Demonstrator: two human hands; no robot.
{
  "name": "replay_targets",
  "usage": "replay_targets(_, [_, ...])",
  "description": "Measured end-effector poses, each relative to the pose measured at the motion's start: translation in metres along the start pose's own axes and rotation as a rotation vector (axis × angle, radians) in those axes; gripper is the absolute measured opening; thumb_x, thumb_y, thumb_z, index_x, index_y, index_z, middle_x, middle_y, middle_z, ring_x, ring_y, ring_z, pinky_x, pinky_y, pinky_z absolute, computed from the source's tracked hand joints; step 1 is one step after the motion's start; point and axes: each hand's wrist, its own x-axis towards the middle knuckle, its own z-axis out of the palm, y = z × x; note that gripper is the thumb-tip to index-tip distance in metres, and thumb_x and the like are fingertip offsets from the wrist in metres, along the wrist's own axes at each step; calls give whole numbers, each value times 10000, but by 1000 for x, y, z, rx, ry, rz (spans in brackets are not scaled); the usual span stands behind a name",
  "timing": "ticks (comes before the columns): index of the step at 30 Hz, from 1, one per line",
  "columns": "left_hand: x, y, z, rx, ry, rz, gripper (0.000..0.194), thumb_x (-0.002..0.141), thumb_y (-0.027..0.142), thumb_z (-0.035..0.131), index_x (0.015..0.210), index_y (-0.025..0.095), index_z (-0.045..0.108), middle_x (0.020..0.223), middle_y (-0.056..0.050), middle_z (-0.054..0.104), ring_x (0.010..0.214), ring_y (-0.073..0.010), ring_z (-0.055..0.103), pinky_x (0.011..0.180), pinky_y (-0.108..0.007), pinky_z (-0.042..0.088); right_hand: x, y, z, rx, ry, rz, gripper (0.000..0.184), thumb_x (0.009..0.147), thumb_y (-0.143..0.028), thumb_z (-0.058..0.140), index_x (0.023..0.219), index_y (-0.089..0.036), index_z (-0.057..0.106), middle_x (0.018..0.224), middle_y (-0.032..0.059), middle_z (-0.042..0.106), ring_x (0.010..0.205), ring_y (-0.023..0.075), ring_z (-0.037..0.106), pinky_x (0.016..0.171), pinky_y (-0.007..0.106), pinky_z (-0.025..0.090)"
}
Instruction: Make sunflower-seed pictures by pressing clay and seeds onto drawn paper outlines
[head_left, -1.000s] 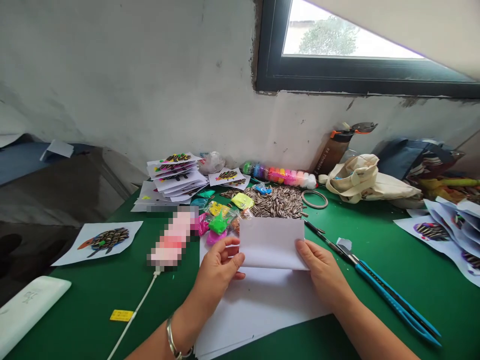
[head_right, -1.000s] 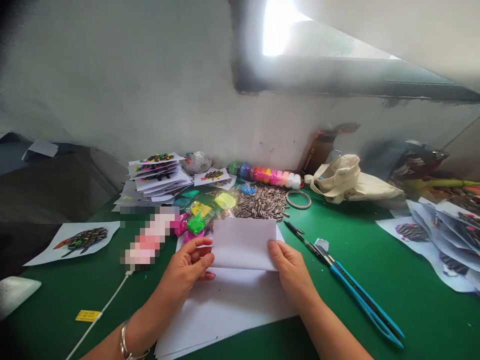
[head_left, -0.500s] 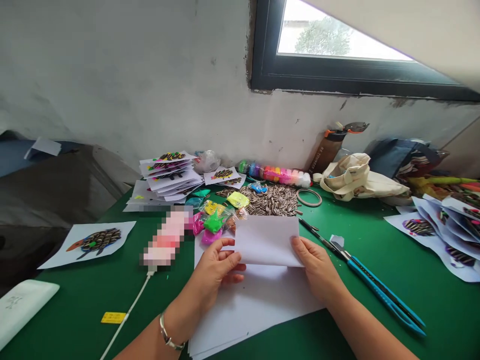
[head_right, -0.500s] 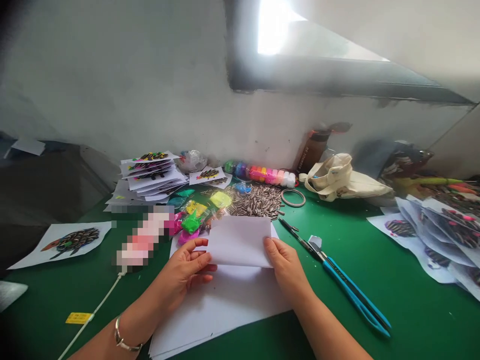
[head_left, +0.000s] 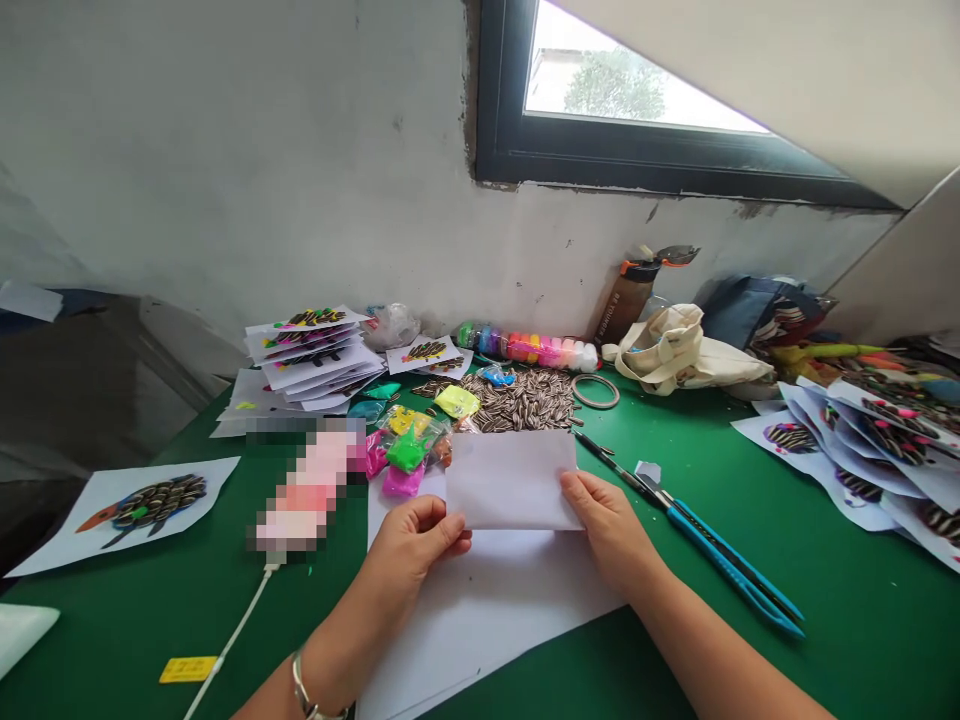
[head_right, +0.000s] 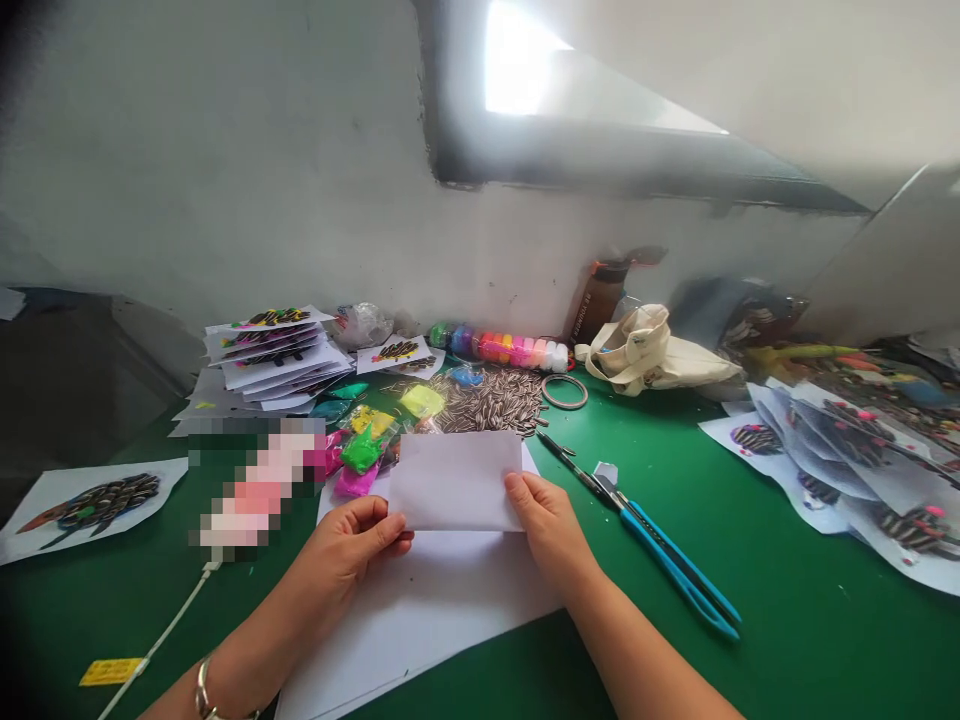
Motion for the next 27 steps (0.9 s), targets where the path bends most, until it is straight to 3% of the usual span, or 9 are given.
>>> replay_targets(10, [-4, 4, 4, 70, 24, 2, 355, 647, 402, 807, 613, 169, 541, 615, 22, 646, 646, -124, 638, 673, -214, 517, 1, -3, 3, 17, 11, 6, 468, 837, -595, 566, 940, -156, 690, 744, 19, 602, 682, 171, 513, 654, 271, 419])
replay_targets(20, [-2, 1, 7, 156, 99, 53, 353, 631, 451, 786, 616, 178, 561, 588, 25, 639, 612, -149, 638, 623, -242, 542, 5, 1, 4, 29, 14, -42, 458, 853, -584, 548, 765, -141, 629, 668, 3, 530, 656, 146, 467, 598, 245, 355])
replay_targets(27, [-3, 1, 10, 175, 130, 64, 379, 605, 451, 787, 583, 191, 512, 566, 25, 634, 601, -159, 641, 619, -249, 543, 5, 0, 5, 62, 7, -38, 453, 850, -583, 552, 770, -142, 618, 681, 1, 539, 637, 129, 435, 579, 236, 324])
